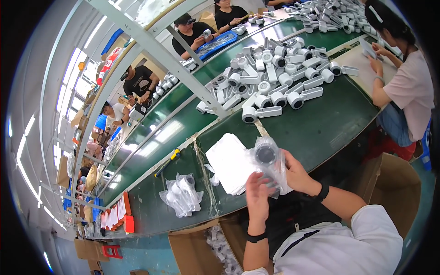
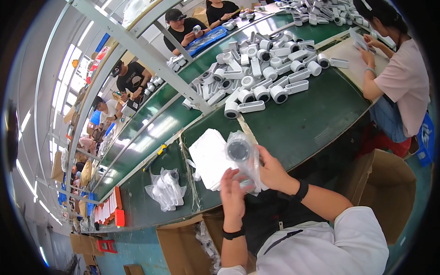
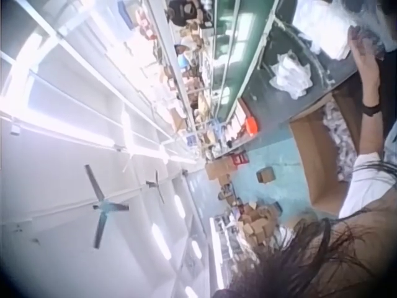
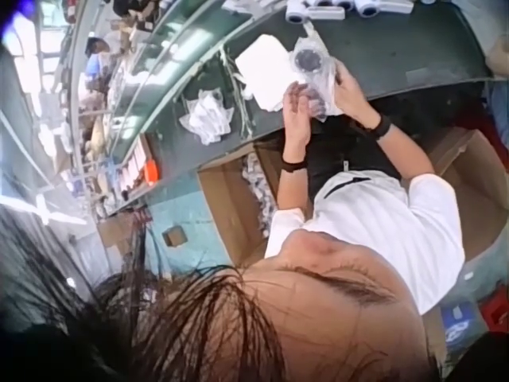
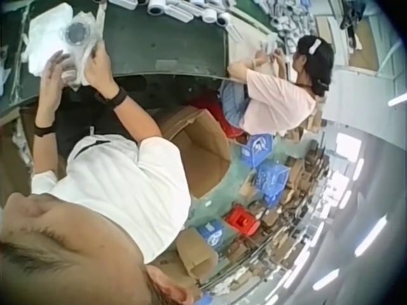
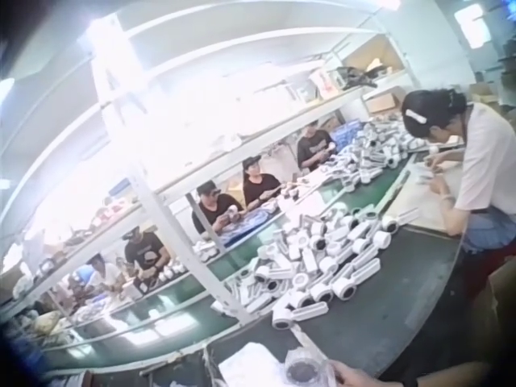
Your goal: The person bags small white fans by hand, placing each fan into a plastic bag and setting them on the table before gathering the bagged fans into a cardboard box.
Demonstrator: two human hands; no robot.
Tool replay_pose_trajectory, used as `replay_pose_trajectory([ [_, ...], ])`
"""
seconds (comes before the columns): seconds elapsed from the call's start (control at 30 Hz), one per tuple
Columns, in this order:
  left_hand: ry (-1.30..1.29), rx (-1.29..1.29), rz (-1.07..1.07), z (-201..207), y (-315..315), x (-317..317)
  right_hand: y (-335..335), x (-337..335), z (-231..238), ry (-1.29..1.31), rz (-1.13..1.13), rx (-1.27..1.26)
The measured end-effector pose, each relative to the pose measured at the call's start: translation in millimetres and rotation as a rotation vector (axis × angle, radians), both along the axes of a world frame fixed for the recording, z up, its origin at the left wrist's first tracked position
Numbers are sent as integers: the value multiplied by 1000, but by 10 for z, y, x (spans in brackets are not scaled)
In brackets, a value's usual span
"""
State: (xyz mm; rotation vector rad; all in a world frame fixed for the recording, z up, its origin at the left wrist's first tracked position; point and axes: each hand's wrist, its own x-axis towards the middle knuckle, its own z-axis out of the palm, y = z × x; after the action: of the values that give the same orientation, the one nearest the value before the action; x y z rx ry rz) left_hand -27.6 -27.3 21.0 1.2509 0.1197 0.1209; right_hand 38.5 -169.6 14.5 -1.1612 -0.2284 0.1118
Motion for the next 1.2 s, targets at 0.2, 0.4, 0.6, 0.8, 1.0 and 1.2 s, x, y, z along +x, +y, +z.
replay_pose_trajectory([
  [0.2,24,-212,-113,-238,-129,30,127,-160,277,-384,-296,-523],
  [0.4,-12,-511,-217,-61,119,-60,31,-75,219,-603,-345,-610],
  [0.6,-100,-463,-23,-30,412,-153,107,-282,182,-719,-285,-600],
  [0.8,-168,-211,466,88,1017,-513,28,-307,226,-773,-132,-531],
  [1.0,11,450,1186,273,2313,-832,-181,-243,158,-562,-110,-556],
  [1.2,295,926,1267,-367,3278,-639,-226,-172,57,-495,-133,-554],
])
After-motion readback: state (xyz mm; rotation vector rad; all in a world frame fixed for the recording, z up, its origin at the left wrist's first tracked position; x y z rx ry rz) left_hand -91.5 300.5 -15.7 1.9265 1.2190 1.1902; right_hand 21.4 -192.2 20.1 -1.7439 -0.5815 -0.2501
